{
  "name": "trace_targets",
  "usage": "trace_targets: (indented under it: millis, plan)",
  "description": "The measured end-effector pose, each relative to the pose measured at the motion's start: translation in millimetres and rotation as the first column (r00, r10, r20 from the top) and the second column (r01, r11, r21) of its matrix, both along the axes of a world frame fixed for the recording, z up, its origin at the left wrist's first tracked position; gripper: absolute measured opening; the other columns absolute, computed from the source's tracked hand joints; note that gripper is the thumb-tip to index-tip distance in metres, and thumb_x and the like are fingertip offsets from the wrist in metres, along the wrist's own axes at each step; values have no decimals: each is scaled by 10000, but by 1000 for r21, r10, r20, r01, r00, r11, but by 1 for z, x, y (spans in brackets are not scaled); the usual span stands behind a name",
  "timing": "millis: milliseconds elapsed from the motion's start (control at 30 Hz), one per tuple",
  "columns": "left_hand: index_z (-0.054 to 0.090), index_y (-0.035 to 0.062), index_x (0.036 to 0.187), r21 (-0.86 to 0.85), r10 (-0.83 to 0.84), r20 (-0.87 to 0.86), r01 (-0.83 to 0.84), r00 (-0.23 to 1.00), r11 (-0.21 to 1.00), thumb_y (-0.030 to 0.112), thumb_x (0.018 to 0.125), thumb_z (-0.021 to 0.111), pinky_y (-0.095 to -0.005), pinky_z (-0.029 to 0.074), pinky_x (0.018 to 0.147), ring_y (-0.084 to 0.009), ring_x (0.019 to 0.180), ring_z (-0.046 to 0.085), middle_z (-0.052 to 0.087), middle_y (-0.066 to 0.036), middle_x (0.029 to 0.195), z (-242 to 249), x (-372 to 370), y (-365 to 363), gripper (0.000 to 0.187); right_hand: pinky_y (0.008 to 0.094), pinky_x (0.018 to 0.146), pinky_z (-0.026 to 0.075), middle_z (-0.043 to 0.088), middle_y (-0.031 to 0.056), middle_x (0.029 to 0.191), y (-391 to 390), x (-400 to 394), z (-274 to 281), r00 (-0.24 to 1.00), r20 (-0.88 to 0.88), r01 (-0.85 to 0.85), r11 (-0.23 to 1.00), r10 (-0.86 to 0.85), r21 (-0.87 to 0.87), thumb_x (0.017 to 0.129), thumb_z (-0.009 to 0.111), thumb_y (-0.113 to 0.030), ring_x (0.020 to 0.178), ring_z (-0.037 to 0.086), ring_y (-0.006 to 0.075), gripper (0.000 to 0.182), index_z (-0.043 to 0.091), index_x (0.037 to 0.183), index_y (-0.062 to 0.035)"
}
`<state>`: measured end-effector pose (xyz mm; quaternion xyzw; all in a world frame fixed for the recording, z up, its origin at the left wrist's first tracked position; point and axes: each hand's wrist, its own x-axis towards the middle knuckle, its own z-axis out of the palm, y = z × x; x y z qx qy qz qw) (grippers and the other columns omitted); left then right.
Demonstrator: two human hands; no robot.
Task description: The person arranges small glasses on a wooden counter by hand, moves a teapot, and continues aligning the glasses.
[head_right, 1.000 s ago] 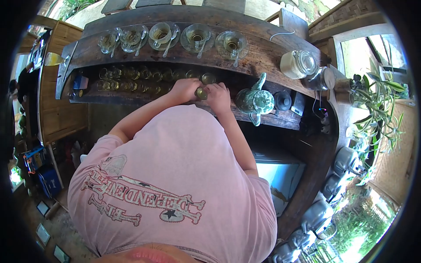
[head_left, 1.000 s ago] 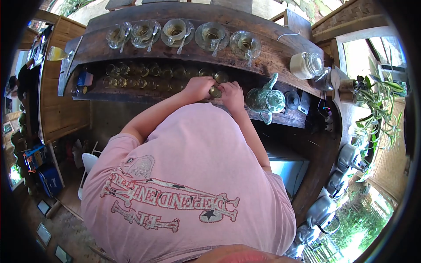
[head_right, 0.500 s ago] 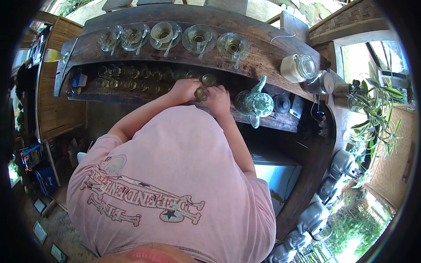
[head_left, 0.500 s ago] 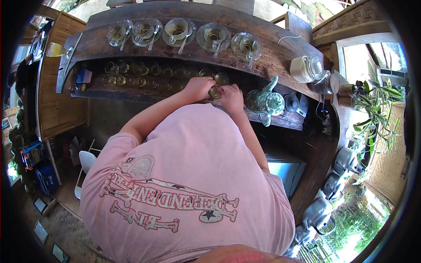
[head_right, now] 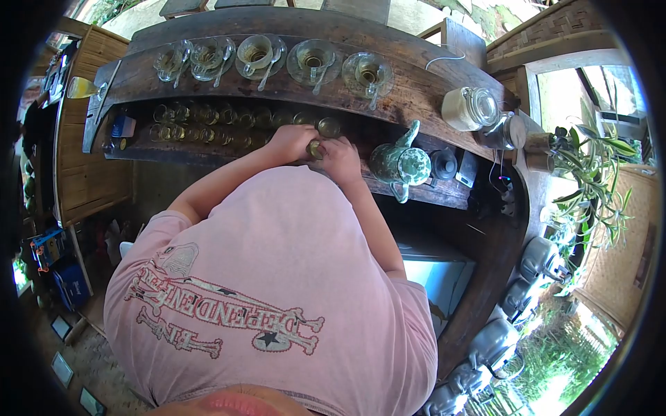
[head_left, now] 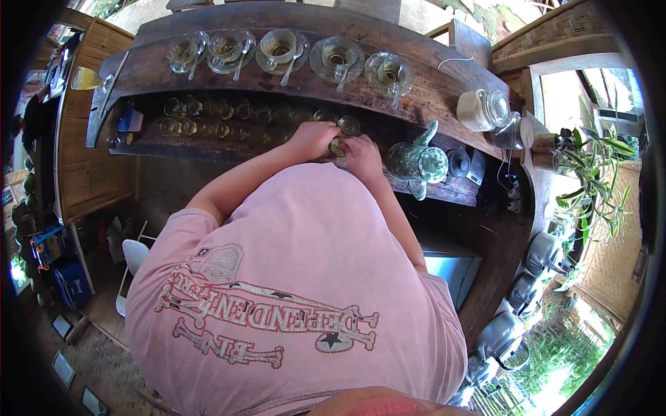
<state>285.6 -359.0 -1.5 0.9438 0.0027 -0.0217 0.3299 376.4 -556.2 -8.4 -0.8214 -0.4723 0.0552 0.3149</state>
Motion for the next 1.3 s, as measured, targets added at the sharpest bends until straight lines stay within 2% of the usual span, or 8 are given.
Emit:
trace_targets:
  millis: [200,400,500,733,800,1033,1100,1300]
  plan:
    - [778,112,1088,17,11,-26,-11,1000,1000,322,719,907,-486,603,859,-353,1045,747,769,-97,1084,0,-1,-1,443,498,814,562,774,82,911,0,4,7,1000,-27,11,1000,-12,-29,920,773,-168,926,699,325,94,799,932,-78]
    - [775,105,1079,17,3,-7,-2,1000,1000,307,708,918,-483,604,861,-350,1045,747,765,-92,1079,-2,-2,-1,446,519,828,549,779,19,942,0,5,6,993,5,115,990,-115,-76,905,742,-167,960,692,297,68,796,935,-138]
    - [773,105,1072,18,12,-6,-12,1000,1000,304,700,925,-481,604,862,-347,1048,747,763,-88,1080,-2,-1,-1,449,516,823,549,784,19,955,-1,5,-2,1000,-16,1,999,-2,-53,915,751,-187,964,694,299,74,800,946,-141]
    - [774,111,1071,9,8,-27,-8,1000,1000,313,708,921,-480,604,863,-349,1049,746,761,-88,1075,2,-2,-1,441,485,811,561,779,57,940,1,5,7,994,14,105,991,-104,-84,918,762,-183,940,693,319,87,805,945,-112]
    - [775,112,1072,6,8,-10,-8,1000,1000,314,710,919,-480,604,863,-350,1048,745,762,-87,1075,-2,-2,-1,439,487,812,562,779,59,944,1,4,5,1000,6,-23,997,24,-70,917,762,-177,942,693,315,82,803,945,-113]
    - [775,123,1072,34,10,-31,-9,999,999,322,728,910,-478,604,863,-344,1051,746,761,-82,1075,1,-2,-2,420,487,812,564,777,53,934,1,7,4,996,1,84,995,-84,-48,908,757,-161,930,694,315,77,800,944,-108]
    - [775,125,1070,18,5,-12,-5,1000,1000,324,729,908,-478,604,863,-343,1053,746,761,-81,1076,0,-1,-2,417,481,805,564,776,56,931,1,5,1,998,-10,-57,998,56,-31,904,758,-150,929,695,316,74,799,946,-105]
    - [767,107,1065,8,27,-24,-27,999,1000,278,685,922,-482,604,863,-348,1047,741,758,-93,1074,-2,-3,-3,445,492,829,556,774,54,928,2,6,12,995,-9,99,993,-100,-60,907,745,-135,942,696,309,72,798,946,-106]
